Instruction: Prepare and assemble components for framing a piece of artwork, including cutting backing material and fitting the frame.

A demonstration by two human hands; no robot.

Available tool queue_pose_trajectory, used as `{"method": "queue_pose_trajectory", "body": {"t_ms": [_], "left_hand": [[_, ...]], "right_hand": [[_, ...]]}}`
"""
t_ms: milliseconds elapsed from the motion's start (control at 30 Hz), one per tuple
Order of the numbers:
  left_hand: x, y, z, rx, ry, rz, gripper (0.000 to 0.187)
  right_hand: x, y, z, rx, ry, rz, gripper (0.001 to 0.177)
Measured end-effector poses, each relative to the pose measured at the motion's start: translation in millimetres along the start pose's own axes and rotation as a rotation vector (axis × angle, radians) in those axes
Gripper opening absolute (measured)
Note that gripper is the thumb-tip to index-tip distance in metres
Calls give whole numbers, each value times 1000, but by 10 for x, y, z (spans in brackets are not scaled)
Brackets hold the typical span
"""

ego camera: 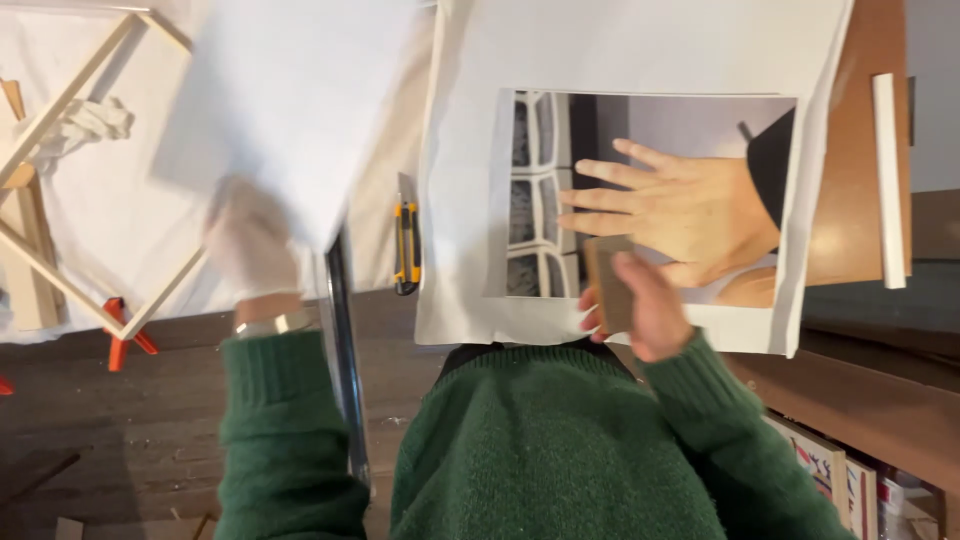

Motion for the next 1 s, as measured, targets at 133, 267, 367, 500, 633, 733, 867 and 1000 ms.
{"method": "queue_pose_trajectory", "body": {"t_ms": [133, 267, 367, 500, 633, 733, 867, 1000], "left_hand": [[-428, -699, -409, 135, -193, -533, 5], [-794, -1086, -450, 252, -251, -566, 22], [-1048, -1167, -480, 339, -466, -734, 23], [-1223, -1810, -191, 508, -613, -738, 31], [-930, -2024, -479, 1164, -288, -518, 38], [-587, -2343, -468, 1617, -138, -356, 41], [-133, -2238, -444, 2048, -150, 126, 52], [-8, -2220, -411, 2017, -209, 230, 43]], "right_hand": [[478, 743, -379, -262, 244, 195, 40], [1111, 1425, -795, -228, 246, 364, 48], [1586, 1887, -1028, -135, 174, 375, 47], [1791, 2074, -1154, -71, 191, 365, 47], [1427, 1975, -1112, -310, 339, 409, 47], [1067, 1584, -1145, -383, 382, 429, 49], [636, 937, -1239, -273, 358, 303, 47], [339, 338, -1469, -149, 292, 207, 43]]}}
Point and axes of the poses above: each hand's wrist, its own x-axis towards the middle knuckle, its own y-axis out of the palm, z = x × y, the point moved 5 cm from there along x, towards the middle knuckle, and after that the axes turned 9 degrees about z, right-handed, at the moved point
